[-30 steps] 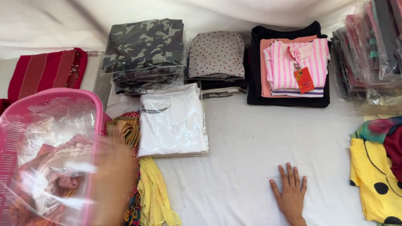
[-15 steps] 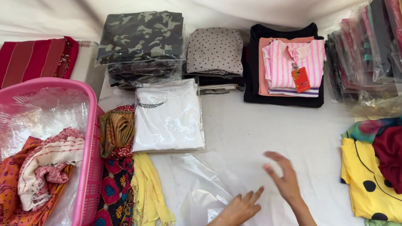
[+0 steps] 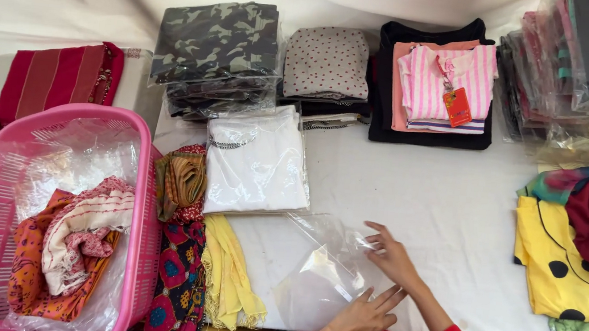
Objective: The person folds various patterned and solid-colored garments and places them into clear plastic bags on a white table. The person handles a yellow patterned cloth, a blue patterned cloth, and a white garment, folding each and sealing it in a bag. The packed items are stacked on the table.
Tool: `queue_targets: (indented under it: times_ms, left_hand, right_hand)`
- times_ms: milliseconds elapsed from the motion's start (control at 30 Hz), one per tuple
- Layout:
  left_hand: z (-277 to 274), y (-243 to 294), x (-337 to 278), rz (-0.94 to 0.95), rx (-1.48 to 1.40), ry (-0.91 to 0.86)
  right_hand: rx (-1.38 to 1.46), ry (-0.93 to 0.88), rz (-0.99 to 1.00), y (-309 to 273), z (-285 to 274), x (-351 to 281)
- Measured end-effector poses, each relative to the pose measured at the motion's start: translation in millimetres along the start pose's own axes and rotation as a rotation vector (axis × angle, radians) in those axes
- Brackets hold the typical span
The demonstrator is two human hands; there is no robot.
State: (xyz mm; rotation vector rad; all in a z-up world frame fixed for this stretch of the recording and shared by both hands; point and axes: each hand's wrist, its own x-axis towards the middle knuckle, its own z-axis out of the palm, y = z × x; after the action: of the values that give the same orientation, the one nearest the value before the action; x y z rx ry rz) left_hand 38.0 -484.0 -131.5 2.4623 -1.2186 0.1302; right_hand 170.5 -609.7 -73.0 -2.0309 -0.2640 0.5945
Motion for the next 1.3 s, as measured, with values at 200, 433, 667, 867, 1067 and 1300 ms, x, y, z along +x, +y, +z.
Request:
queue_targets:
  times_ms: [200, 433, 667, 867, 1067, 1300]
  left_hand:
    - [-9.5, 1.8, 6.0, 0.009, 0.043, 0.047]
    - [16.4, 0.4, -7.0, -0.052, -0.014, -0.008]
    - [23.2, 1.8, -13.3, -0.108, -0.004, 0.027]
    - [12.8, 2.8, -13.8, -0.148, -0.075, -0.067]
    - [10.1, 2.9, -14.2, -0.164, -0.140, -0.079]
    - [5.9, 2.3, -15.0, -0.160, -0.146, -0.101]
  right_hand:
    - [0.298, 0.193, 0.032, 67.8, -30.5, -23.4]
    - [0.538, 0.467, 0.106, 107.9, -38.0, -50.2]
    - [0.704, 0.513, 0.218, 126.3, -34.0, -50.9]
    - [0.718, 0.541, 0.280, 134.6, -33.2, -49.2]
    - [0.736, 0.549, 0.287, 134.2, -34.0, -51.4]
    - [0.720, 0.554, 0.316, 133.0, -33.5, -50.8]
